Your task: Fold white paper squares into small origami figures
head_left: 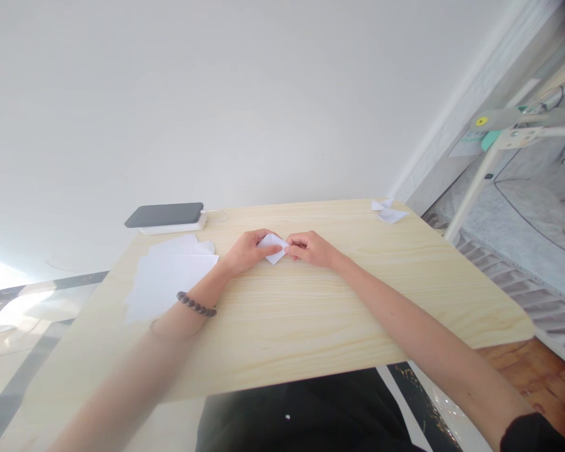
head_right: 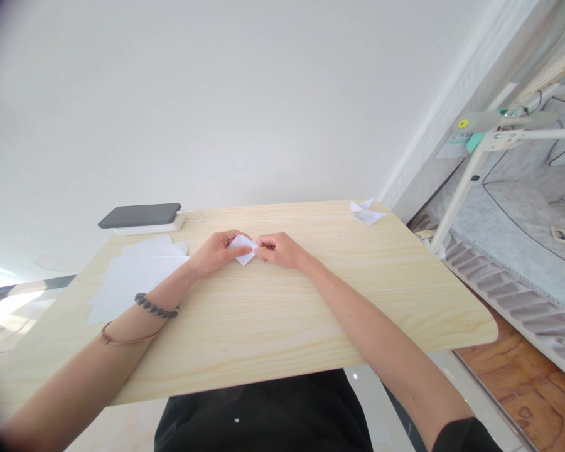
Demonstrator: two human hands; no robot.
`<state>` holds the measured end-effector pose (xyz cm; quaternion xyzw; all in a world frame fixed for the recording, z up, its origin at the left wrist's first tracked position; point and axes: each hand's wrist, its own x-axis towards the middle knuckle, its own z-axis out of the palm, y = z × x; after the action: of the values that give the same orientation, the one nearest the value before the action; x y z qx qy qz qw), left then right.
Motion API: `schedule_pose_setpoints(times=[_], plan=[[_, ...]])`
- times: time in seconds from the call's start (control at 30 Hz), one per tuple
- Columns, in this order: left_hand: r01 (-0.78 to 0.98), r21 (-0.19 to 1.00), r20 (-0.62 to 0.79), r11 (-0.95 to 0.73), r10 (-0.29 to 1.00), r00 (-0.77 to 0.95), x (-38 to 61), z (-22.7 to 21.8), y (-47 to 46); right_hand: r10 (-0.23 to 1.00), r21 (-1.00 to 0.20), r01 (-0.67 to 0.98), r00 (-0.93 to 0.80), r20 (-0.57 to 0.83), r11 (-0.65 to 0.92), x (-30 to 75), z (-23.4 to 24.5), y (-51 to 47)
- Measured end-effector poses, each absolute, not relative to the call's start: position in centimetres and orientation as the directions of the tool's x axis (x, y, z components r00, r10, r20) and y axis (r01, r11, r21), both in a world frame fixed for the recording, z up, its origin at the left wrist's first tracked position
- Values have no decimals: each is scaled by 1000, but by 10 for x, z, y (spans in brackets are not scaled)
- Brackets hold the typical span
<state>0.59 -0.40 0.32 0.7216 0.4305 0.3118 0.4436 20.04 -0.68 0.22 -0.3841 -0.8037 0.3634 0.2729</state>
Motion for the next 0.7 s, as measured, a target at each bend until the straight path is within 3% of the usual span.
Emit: schedule_pose_setpoints(times=[0.7], plan=[[326,918,62,-226,894,444,5,1,-2,817,-770,444,-553,167,458,200,3,-7]])
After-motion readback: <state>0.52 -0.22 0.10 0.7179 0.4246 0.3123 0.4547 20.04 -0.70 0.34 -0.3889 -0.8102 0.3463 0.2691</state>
